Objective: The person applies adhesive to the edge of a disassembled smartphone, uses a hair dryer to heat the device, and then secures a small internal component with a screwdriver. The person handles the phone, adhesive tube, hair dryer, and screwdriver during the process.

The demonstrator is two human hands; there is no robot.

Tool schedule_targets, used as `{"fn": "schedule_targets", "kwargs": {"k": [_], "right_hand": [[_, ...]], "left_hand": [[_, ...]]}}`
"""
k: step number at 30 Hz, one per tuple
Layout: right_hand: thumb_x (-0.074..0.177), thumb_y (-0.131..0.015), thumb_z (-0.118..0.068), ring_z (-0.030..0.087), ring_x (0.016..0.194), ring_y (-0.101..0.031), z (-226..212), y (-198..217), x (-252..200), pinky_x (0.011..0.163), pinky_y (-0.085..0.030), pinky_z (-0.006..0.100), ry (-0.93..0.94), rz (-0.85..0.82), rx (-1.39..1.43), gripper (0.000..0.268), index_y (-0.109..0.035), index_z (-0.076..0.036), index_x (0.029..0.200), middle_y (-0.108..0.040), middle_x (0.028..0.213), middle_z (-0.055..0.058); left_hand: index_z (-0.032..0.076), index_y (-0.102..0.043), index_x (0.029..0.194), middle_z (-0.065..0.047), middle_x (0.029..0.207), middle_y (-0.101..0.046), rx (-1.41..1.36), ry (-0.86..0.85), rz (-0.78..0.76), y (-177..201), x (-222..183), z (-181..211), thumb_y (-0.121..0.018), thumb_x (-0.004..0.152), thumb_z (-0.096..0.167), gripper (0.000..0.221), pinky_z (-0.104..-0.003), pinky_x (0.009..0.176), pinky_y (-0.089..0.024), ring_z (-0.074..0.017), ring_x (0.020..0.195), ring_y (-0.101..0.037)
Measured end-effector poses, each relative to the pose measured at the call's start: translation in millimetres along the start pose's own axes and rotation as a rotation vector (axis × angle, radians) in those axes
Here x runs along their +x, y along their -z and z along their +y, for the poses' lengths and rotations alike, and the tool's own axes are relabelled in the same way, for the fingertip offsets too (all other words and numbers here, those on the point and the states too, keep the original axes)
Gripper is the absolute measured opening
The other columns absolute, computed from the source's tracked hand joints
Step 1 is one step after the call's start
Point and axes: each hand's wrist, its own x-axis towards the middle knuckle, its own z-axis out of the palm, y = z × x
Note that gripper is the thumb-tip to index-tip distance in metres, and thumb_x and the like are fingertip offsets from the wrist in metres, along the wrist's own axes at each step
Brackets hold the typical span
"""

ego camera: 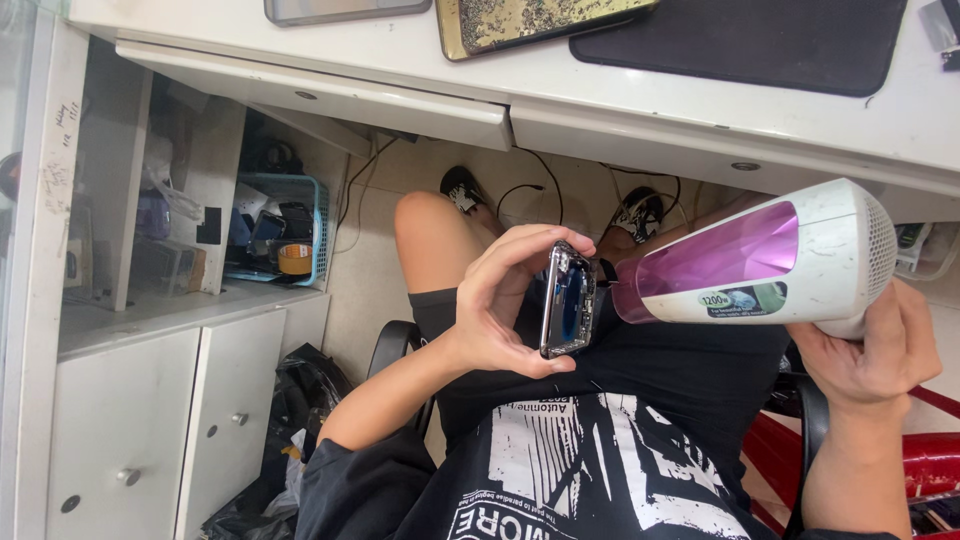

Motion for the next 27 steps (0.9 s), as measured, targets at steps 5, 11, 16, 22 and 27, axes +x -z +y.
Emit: {"fn": "schedule_targets", "kwargs": {"k": [5,11,16,22,27], "right_hand": [[0.084,-0.097,-0.010,0.035,0.100,-0.072,2,0,-2,0.080,-0.061,0.038,0.001,-0.021,0.024,0.068,-0.060,0.014,0.136,-0.068,0.118,0.026],[0.088,-0.098,-0.010,0.033,0.102,-0.071,5,0,-12,0.083,-0.060,0.037,-0.029,-0.043,0.012,0.067,-0.061,0.011,0.140,-0.068,0.117,0.024],[0.085,-0.097,-0.010,0.034,0.099,-0.071,4,1,-8,0.081,-0.060,0.038,-0.011,-0.030,0.001,0.069,-0.061,0.011,0.139,-0.068,0.114,0.024],[0.088,-0.095,-0.012,0.033,0.101,-0.073,9,-3,-12,0.079,-0.062,0.037,0.007,-0.030,0.039,0.076,-0.054,0.009,0.149,-0.067,0.121,0.026],[0.086,-0.095,-0.013,0.035,0.103,-0.073,5,-2,-7,0.077,-0.062,0.037,0.039,-0.024,0.009,0.079,-0.052,0.010,0.148,-0.067,0.118,0.026]], "left_hand": [[0.005,-0.043,0.158,-0.016,0.145,-0.052,0.008,0.003,0.000,1,0,-1,-0.095,0.078,0.019,0.096,-0.040,0.116,-0.047,-0.0241,0.131,-0.056],[0.006,-0.043,0.157,-0.016,0.145,-0.052,0.006,-0.002,0.001,1,0,-1,-0.095,0.078,0.019,0.096,-0.040,0.116,-0.047,-0.0240,0.131,-0.056],[0.006,-0.043,0.158,-0.016,0.145,-0.053,-0.008,0.001,0.002,1,0,0,-0.095,0.078,0.019,0.096,-0.040,0.115,-0.047,-0.0241,0.131,-0.056],[0.006,-0.043,0.157,-0.016,0.145,-0.053,-0.006,0.010,-0.002,0,0,-2,-0.095,0.078,0.019,0.096,-0.040,0.115,-0.047,-0.0240,0.131,-0.056],[0.006,-0.044,0.158,-0.015,0.145,-0.052,-0.018,0.013,0.004,0,0,-2,-0.095,0.078,0.019,0.095,-0.039,0.116,-0.047,-0.0235,0.131,-0.056]]}}
